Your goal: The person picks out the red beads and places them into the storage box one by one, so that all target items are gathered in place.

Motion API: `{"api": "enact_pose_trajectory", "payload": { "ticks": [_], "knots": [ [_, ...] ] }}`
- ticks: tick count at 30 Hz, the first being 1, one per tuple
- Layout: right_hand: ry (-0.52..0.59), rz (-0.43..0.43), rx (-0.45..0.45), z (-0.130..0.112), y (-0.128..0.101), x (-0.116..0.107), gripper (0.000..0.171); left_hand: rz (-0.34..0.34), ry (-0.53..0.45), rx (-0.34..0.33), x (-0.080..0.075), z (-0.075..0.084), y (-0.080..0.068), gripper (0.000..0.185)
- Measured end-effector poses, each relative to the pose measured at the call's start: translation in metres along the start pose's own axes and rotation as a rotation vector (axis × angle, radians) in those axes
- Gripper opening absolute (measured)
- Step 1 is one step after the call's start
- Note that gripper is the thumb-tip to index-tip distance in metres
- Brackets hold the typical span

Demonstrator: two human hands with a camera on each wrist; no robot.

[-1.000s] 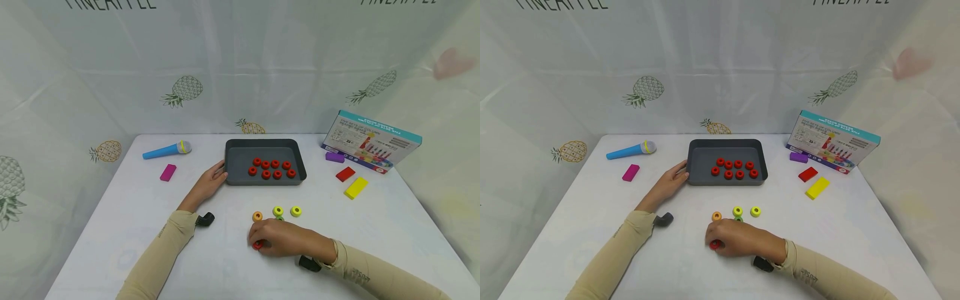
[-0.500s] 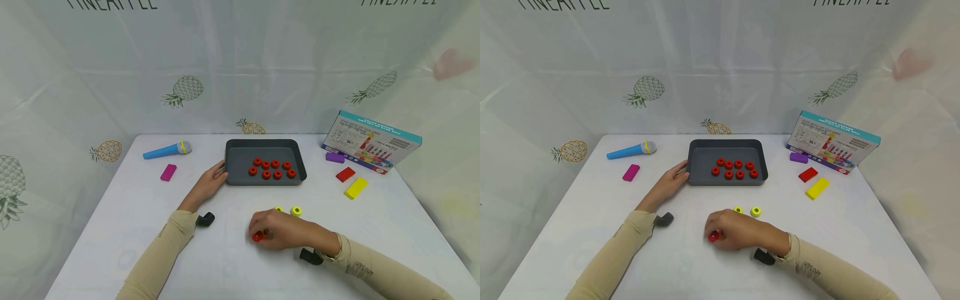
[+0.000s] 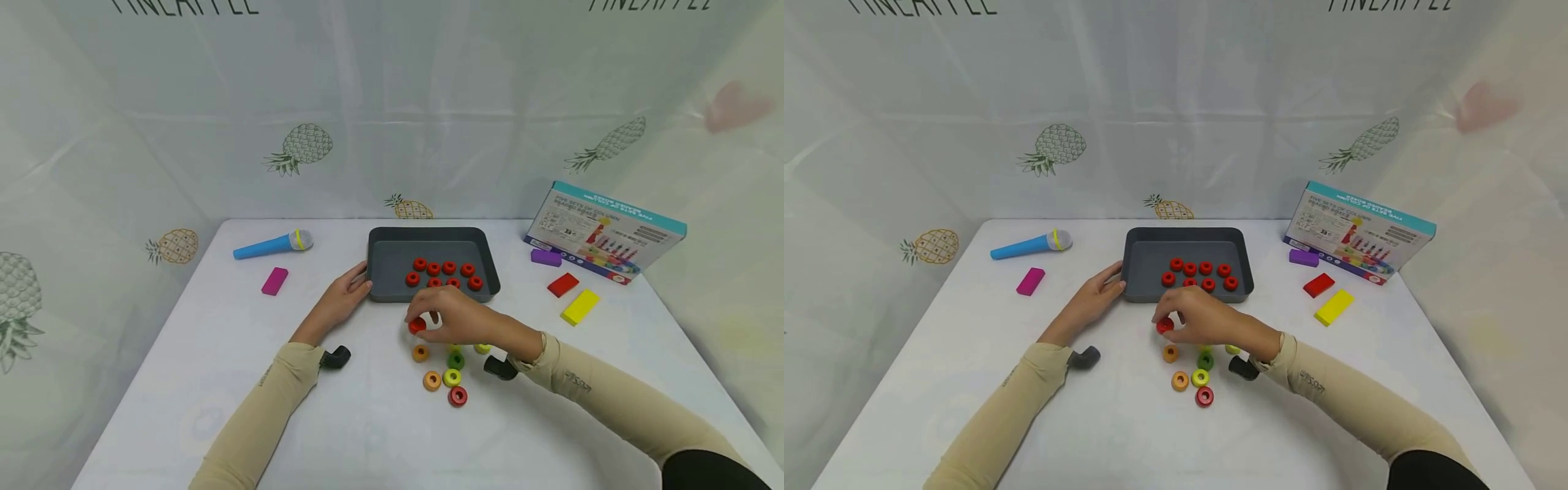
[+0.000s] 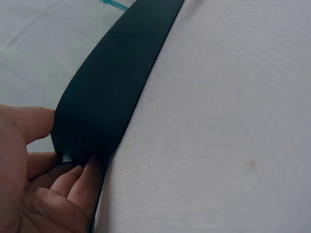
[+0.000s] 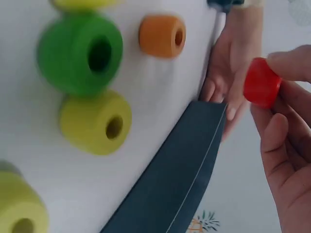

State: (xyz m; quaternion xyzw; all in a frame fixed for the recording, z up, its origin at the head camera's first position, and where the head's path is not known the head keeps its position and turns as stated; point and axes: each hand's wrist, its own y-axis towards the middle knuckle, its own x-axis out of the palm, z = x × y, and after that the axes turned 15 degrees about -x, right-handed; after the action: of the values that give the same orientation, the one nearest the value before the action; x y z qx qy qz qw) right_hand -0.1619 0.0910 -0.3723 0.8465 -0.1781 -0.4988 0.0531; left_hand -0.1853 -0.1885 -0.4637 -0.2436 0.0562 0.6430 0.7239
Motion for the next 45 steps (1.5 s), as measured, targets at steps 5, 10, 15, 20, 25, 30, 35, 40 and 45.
{"api": "enact_pose_trajectory", "payload": {
  "ticks": [5,10,15,20,25,30,35,40,45],
  "knots": [
    [-0.010,0.053,0.008,0.017,0.017,-0.005,0.019,-0.001,0.003,-0.005,-0.003,-0.001,0.000,0.061],
    [-0.049,0.094,0.011,0.034,0.037,-0.007,0.017,-0.007,-0.022,0.001,-0.006,-0.002,0.001,0.061],
    [-0.077,0.107,0.039,0.052,0.053,-0.010,0.017,-0.006,-0.011,-0.002,-0.008,-0.001,0.001,0.061],
    [-0.079,0.077,0.085,0.068,0.064,-0.012,0.021,-0.011,-0.010,0.013,-0.008,0.003,0.003,0.061],
    [-0.101,0.038,0.141,0.079,0.069,-0.009,0.023,-0.018,-0.015,0.012,-0.005,0.006,0.004,0.061],
    [-0.104,-0.029,0.184,0.082,0.074,-0.002,0.026,-0.008,-0.003,-0.033,-0.001,0.000,0.002,0.062],
    [-0.117,-0.056,0.180,0.083,0.078,0.002,0.027,0.009,-0.004,-0.024,0.000,-0.002,0.003,0.060],
    [-0.127,-0.080,0.175,0.087,0.080,0.007,0.028,0.025,0.015,-0.038,0.001,-0.002,0.002,0.060],
    [-0.129,-0.077,0.175,0.091,0.078,0.011,0.027,0.018,0.013,-0.038,0.001,-0.002,0.003,0.060]
  ]
}}
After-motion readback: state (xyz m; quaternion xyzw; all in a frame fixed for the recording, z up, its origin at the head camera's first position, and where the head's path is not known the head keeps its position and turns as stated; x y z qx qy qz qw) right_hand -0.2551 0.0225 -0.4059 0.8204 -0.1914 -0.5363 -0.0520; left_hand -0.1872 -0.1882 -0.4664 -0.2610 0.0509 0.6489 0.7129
